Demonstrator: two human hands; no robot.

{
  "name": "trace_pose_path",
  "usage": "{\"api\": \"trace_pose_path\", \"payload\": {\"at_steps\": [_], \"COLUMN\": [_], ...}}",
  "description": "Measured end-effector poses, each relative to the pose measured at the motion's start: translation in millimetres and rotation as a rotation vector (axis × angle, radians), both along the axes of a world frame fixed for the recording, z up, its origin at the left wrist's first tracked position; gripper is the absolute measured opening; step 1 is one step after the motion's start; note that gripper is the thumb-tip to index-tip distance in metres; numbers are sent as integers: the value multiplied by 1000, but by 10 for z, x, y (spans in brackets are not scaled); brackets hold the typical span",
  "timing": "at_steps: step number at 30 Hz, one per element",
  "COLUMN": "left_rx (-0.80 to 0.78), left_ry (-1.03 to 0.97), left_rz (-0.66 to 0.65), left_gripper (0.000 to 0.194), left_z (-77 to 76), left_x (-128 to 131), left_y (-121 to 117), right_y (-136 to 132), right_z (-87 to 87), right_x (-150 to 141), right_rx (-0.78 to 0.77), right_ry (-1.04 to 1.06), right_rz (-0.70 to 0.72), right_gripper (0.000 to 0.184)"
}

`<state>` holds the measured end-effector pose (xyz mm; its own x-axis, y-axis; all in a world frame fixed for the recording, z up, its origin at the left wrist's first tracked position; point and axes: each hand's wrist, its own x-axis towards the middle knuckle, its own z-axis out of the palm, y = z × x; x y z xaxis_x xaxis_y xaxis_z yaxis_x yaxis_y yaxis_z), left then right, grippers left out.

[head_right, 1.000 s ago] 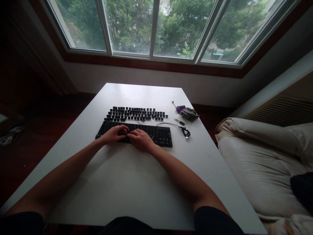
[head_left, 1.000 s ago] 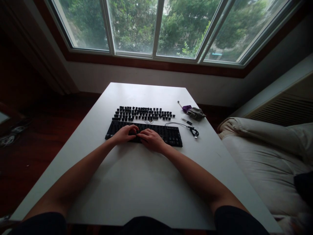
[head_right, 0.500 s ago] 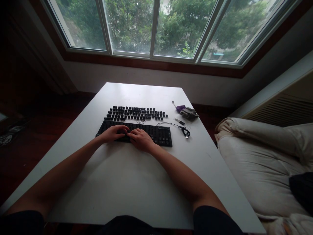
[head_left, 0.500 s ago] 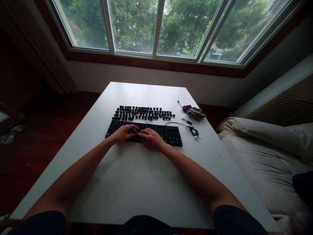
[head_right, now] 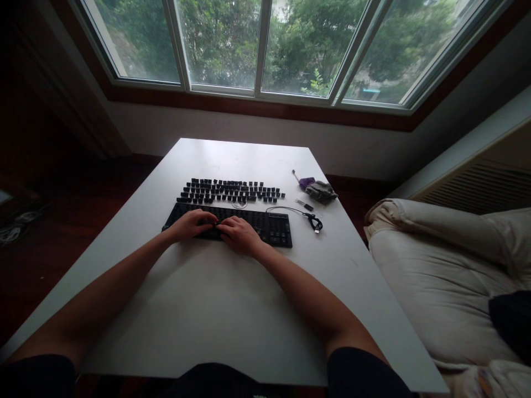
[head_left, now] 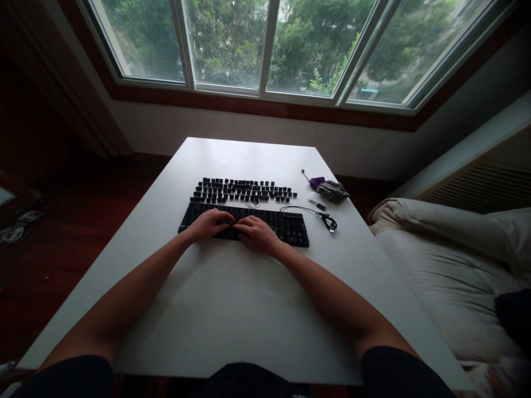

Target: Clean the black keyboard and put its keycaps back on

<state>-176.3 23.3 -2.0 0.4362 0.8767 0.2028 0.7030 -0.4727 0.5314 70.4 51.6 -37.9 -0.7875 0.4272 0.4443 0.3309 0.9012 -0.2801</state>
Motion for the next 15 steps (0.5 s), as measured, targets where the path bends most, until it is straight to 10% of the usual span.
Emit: {"api": "trace_pose_path", "payload": {"at_steps": [15], "left_rx": [54], "left_ry": [-20], "left_rz": [-41], "left_gripper": [33], "left_z": [-84], "left_x": [-6], "left_y": [22], "right_y": [-1], "right_z": [9], "right_x": [-3], "right_rx": [5], "right_ry": [-16], "right_rz": [-1], "right_gripper": [41]}}
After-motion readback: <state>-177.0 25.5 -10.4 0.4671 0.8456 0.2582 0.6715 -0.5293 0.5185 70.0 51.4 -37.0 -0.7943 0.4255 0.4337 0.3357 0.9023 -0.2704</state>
